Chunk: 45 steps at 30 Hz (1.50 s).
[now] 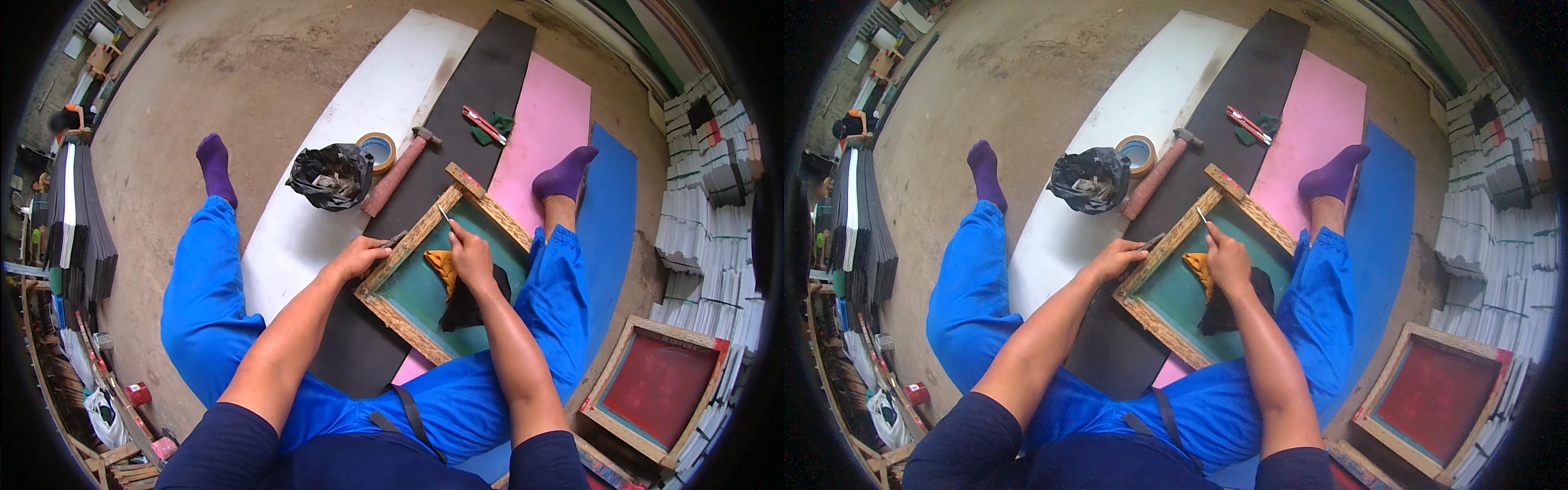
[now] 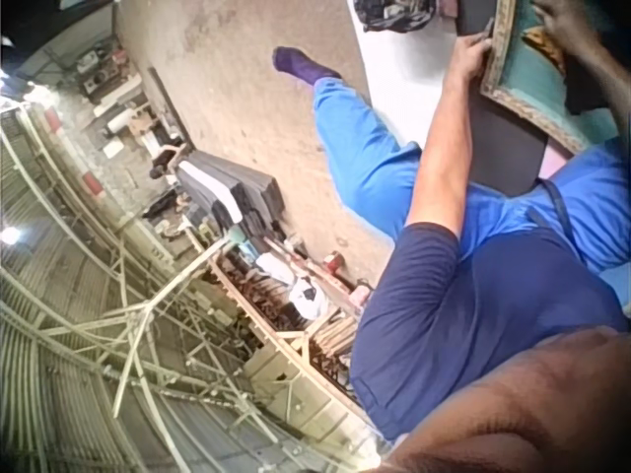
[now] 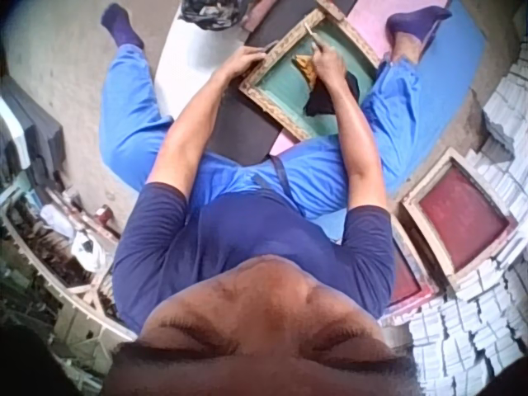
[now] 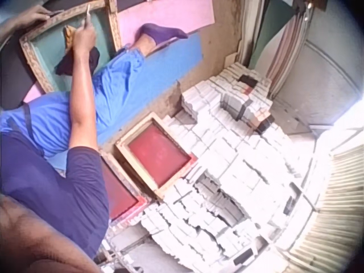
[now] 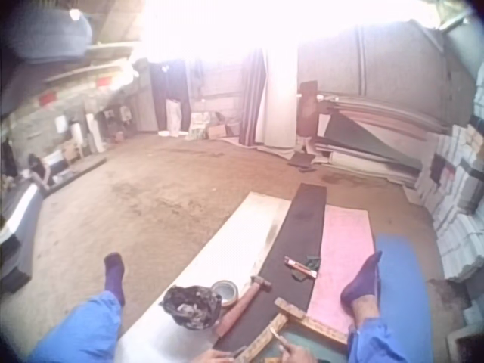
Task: The person sits on the floor and uses a small metal tool to scrape and clean the edges of a wooden screen printing frame. The person holds the frame steady with one hand while scraping along the inner edge with the other.
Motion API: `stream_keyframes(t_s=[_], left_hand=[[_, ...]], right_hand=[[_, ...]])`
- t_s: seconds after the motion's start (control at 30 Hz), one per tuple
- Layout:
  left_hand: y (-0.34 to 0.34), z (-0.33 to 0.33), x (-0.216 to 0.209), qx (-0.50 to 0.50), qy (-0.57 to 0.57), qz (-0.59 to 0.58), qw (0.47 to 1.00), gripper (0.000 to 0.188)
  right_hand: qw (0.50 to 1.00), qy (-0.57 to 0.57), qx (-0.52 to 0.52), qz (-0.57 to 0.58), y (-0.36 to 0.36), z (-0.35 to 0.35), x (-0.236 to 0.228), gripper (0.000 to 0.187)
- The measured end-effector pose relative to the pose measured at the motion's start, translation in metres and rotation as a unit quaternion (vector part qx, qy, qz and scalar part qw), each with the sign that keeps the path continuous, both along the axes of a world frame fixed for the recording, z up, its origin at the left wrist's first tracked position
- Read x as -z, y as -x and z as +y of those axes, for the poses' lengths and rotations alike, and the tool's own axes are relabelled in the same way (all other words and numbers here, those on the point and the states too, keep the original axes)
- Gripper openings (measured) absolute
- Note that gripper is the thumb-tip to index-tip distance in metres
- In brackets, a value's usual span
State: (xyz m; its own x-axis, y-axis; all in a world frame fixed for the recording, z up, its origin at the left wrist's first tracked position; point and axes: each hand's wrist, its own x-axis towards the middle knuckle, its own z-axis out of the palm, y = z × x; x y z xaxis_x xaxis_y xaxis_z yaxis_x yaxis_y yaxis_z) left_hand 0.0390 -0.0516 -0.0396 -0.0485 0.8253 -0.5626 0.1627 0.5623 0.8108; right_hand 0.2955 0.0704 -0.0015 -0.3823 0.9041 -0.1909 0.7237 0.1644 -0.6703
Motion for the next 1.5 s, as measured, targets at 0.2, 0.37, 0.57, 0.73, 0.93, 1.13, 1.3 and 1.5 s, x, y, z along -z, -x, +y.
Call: stream_keyframes(t_s=[0.2,0.37,0.57,0.73,0.93,1.13,1.3,1.5], left_hand=[[0.002,-0.003,0.008,-0.017,-0.035,-0.024,0.999,0.046],[0.001,-0.002,0.008,-0.016,-0.050,-0.037,0.998,0.045],[0.003,0.000,-0.002,0.006,-0.001,-0.011,1.000,0.051],[0.002,0.000,-0.009,0.002,0.009,-0.026,1.000,0.051],[0.002,0.000,-0.008,0.008,-0.007,-0.017,1.000,0.050],[0.002,0.001,-0.008,0.010,0.010,-0.019,1.000,0.048],[0.003,-0.001,-0.003,0.004,0.003,-0.024,1.000,0.048],[0.004,-0.002,0.004,0.003,-0.030,-0.020,0.999,0.046]], right_hand=[[0.995,0.067,0.018,0.077,-0.005,0.006,0.007,0.035],[0.937,0.291,0.136,0.138,0.001,0.018,-0.016,0.038],[0.999,-0.038,-0.009,-0.008,-0.005,0.007,-0.016,0.034],[0.990,-0.075,-0.022,-0.121,0.002,0.002,-0.037,0.031],[0.988,-0.088,-0.020,-0.125,0.002,0.000,-0.035,0.031],[0.990,-0.091,-0.002,-0.112,0.002,0.002,-0.035,0.031],[0.989,-0.091,-0.018,-0.118,0.004,0.004,-0.035,0.032],[0.983,-0.094,-0.042,-0.150,0.007,0.004,-0.039,0.033]])
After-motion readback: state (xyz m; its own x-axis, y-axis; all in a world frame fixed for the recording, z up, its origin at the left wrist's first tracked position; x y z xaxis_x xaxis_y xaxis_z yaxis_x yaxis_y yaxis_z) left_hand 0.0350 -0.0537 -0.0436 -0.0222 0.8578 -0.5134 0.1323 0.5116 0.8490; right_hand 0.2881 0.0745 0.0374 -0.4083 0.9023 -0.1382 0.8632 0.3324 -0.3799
